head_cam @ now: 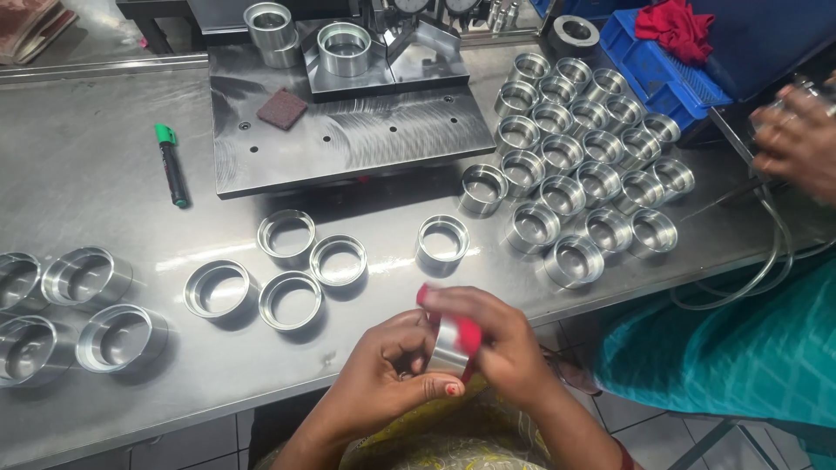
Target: Cleaning and inspecting cylindrical metal components using a red cloth at a quality control station.
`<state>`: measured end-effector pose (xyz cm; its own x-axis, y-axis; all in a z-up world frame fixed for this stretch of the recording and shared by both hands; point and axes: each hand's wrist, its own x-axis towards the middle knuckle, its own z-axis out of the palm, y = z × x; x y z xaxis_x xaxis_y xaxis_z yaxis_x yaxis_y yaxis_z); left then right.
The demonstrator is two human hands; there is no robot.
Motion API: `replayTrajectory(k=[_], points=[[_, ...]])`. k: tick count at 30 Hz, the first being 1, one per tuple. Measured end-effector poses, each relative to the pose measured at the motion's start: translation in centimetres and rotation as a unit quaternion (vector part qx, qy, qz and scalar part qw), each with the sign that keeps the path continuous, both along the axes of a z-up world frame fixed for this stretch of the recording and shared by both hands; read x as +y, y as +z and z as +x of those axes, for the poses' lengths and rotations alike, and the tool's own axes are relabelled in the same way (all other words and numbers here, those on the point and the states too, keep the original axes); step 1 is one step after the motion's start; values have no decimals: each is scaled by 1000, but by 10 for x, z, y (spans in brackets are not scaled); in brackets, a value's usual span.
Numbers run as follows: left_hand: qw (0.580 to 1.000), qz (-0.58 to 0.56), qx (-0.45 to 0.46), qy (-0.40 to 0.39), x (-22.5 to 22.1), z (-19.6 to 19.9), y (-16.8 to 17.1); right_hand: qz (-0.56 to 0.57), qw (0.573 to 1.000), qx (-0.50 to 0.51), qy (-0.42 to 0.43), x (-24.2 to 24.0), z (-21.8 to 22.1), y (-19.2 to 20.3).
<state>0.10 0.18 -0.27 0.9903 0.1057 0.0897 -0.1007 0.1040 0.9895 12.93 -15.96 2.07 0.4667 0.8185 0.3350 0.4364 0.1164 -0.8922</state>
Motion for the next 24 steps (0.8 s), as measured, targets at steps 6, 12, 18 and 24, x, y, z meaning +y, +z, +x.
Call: replayTrajectory(k=[6,12,18,24], points=[[999,-29,-37,-18,8,-5,0,-95,873,458,136,-33,25,-26],[996,-61,-49,-47,25,4,20,35,915,395,66,-58,49,-32],[994,96,44,27,30,16,41,11,972,219,84,-34,59,-37],[938,308,49,153,44,31,18,-226,937,-258,-60,6,40,-34]])
